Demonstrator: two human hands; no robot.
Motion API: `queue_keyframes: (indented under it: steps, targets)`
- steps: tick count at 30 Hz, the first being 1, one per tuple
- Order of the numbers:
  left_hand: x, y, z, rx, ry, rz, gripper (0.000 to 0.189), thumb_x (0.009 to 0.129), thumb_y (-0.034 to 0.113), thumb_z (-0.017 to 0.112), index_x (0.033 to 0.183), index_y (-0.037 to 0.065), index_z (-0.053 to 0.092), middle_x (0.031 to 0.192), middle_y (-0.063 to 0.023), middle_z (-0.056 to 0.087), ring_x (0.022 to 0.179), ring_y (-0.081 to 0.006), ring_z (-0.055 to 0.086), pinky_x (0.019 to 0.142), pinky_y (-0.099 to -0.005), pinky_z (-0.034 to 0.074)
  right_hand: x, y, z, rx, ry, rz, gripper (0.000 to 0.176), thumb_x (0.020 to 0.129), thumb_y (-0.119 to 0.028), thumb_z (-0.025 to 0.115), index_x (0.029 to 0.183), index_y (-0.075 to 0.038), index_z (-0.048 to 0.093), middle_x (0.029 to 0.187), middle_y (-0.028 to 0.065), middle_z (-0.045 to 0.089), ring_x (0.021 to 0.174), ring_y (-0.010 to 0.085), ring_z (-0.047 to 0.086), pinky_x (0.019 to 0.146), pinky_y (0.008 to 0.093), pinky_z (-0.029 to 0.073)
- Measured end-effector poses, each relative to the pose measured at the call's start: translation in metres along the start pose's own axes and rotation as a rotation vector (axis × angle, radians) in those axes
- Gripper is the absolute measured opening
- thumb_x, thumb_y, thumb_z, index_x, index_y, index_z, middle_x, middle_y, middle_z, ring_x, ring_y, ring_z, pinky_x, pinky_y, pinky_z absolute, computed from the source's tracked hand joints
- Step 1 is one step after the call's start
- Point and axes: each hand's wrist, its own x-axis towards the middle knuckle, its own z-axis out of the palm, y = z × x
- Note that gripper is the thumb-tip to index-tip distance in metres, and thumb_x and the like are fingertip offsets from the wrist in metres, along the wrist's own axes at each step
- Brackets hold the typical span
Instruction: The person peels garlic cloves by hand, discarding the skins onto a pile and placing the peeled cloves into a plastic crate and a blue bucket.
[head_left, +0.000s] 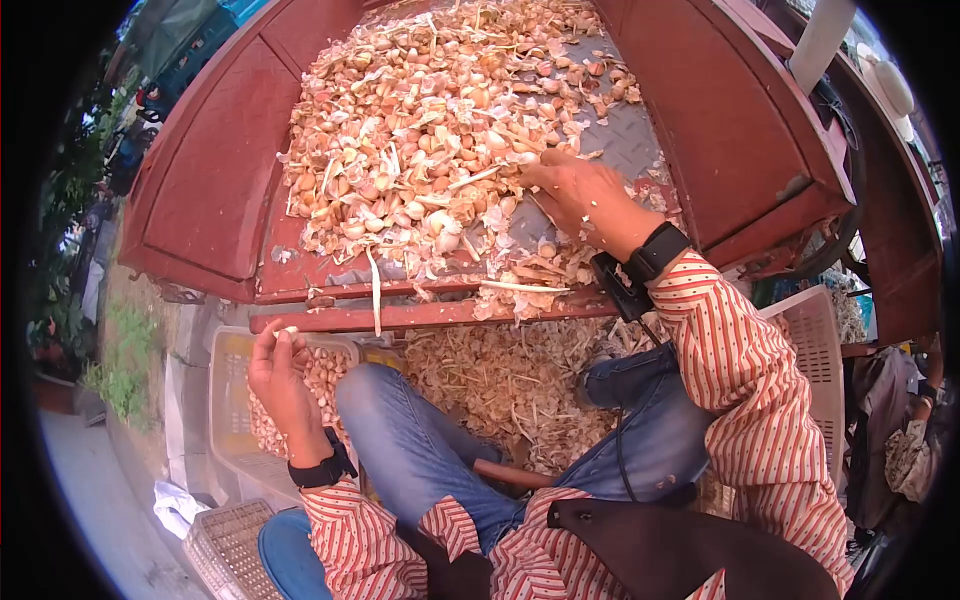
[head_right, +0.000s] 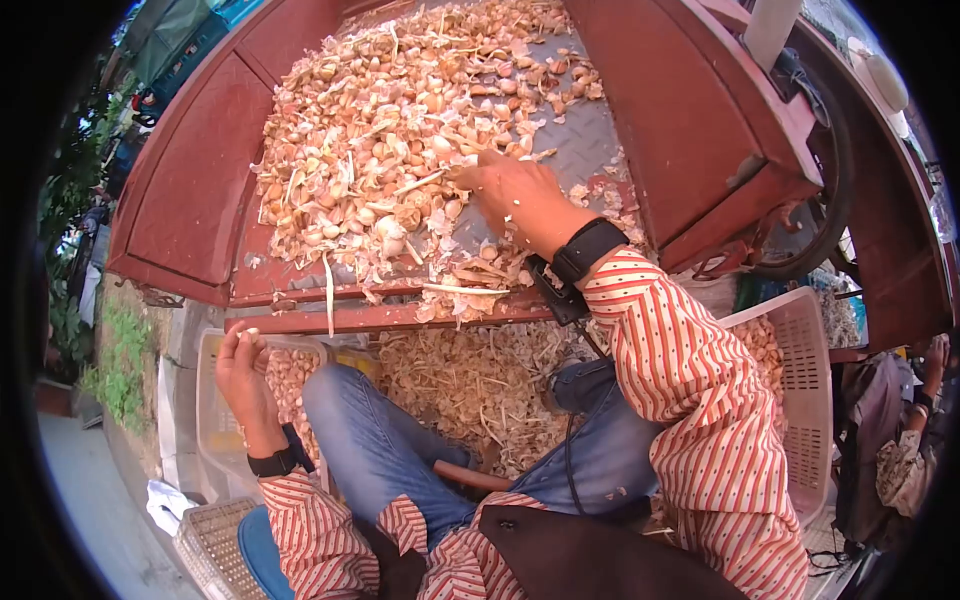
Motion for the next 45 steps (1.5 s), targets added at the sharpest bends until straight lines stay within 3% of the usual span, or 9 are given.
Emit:
queue_keyframes:
  steps: [1, 4, 9, 17, 28, 33, 36, 43, 45]
  targets:
    - [0.01, -0.005, -0.023, 0.311, 0.079, 0.078, 0.029, 0.085, 0.005, 0.053, 0.112, -0.005, 0.053, 0.107, -0.0133, 0.057, 0.097, -0.0192, 0.055, 0.085, -0.0291, 0.044, 0.006, 0.001, 0.005, 0.035, -0.086, -0.016, 0.021, 0.079, -0.01, 0.055, 0.1, -0.008, 0.059, 0.09, 0.013, 0.055, 0.085, 0.0324, 0.058, 0.069, 0.0419, 0.046]
    - [0.004, 0.01, -0.025, 0.403, 0.121, 0.124, 0.035, 0.084, 0.004, 0.05, 0.117, -0.006, 0.05, 0.116, -0.0154, 0.053, 0.109, -0.0218, 0.05, 0.096, -0.0342, 0.036, 0.011, -0.005, 0.027, -0.02, -0.101, -0.075, 0.022, 0.077, -0.008, 0.056, 0.099, -0.005, 0.057, 0.091, 0.0144, 0.055, 0.089, 0.0337, 0.057, 0.071, 0.0421, 0.046]
    - [-0.037, 0.038, 0.082, 0.141, -0.298, 0.056, 0.024, 0.087, 0.007, 0.054, 0.109, -0.003, 0.055, 0.098, -0.005, 0.059, 0.08, -0.009, 0.057, 0.069, -0.0194, 0.044, 0.011, -0.005, 0.028, 0.022, -0.254, -0.07, 0.014, 0.077, -0.008, 0.053, 0.089, -0.001, 0.05, 0.083, 0.0171, 0.055, 0.082, 0.0364, 0.055, 0.071, 0.0452, 0.044]
    - [-0.058, 0.002, 0.19, 0.128, -0.643, 0.091, 0.029, 0.09, 0.017, 0.053, 0.111, -0.003, 0.053, 0.084, -0.0049, 0.062, 0.068, -0.0082, 0.057, 0.058, -0.0204, 0.047, -0.017, -0.035, 0.0, 0.278, -0.144, -0.179, 0.018, 0.079, -0.014, 0.058, 0.088, -0.002, 0.048, 0.079, 0.0153, 0.052, 0.075, 0.0348, 0.054, 0.064, 0.0416, 0.043]
    - [-0.06, 0.005, 0.177, -0.694, -0.595, -0.663, 0.008, 0.09, 0.012, 0.053, 0.089, 0.004, 0.054, 0.074, -0.0017, 0.055, 0.055, -0.0057, 0.046, 0.046, -0.0165, 0.034, -0.028, -0.064, -0.007, 0.081, -0.053, -0.154, 0.018, 0.083, -0.022, 0.054, 0.082, -0.005, 0.047, 0.075, 0.0111, 0.051, 0.07, 0.0296, 0.057, 0.052, 0.039, 0.045]
    - [-0.071, 0.001, 0.174, -0.74, -0.622, -0.579, 0.008, 0.09, 0.011, 0.053, 0.092, 0.004, 0.053, 0.073, -0.0017, 0.053, 0.054, -0.0043, 0.044, 0.045, -0.0147, 0.033, -0.029, -0.066, 0.002, 0.119, 0.002, -0.224, 0.018, 0.084, -0.019, 0.05, 0.077, -0.004, 0.044, 0.068, 0.0108, 0.052, 0.062, 0.0298, 0.057, 0.049, 0.0404, 0.042]
    - [-0.075, 0.003, 0.171, -0.845, -0.631, -0.657, 0.01, 0.091, 0.011, 0.05, 0.096, 0.003, 0.052, 0.074, -0.0026, 0.051, 0.056, -0.0036, 0.042, 0.044, -0.0134, 0.032, -0.032, -0.062, 0.012, 0.449, 0.017, -0.033, 0.021, 0.084, -0.021, 0.051, 0.075, -0.003, 0.045, 0.062, 0.0123, 0.054, 0.058, 0.0313, 0.057, 0.05, 0.0417, 0.041]
    - [-0.074, 0.018, 0.152, -1.081, -0.718, -0.769, 0.02, 0.092, 0.011, 0.048, 0.105, -0.005, 0.049, 0.077, -0.0058, 0.046, 0.058, -0.0048, 0.04, 0.044, -0.0147, 0.034, -0.02, -0.023, 0.001, -0.214, -0.248, 0.098, 0.023, 0.085, -0.027, 0.052, 0.09, -0.005, 0.057, 0.071, 0.0131, 0.059, 0.069, 0.0326, 0.06, 0.058, 0.0414, 0.046]
    - [-0.067, 0.027, 0.125, -0.988, -0.654, -0.659, 0.022, 0.092, 0.011, 0.048, 0.107, -0.005, 0.048, 0.076, -0.0058, 0.046, 0.057, -0.006, 0.04, 0.045, -0.0157, 0.035, -0.012, -0.028, 0.006, -0.121, -0.105, 0.047, 0.02, 0.084, -0.025, 0.054, 0.095, -0.007, 0.057, 0.079, 0.0117, 0.059, 0.072, 0.0318, 0.06, 0.06, 0.0419, 0.047]
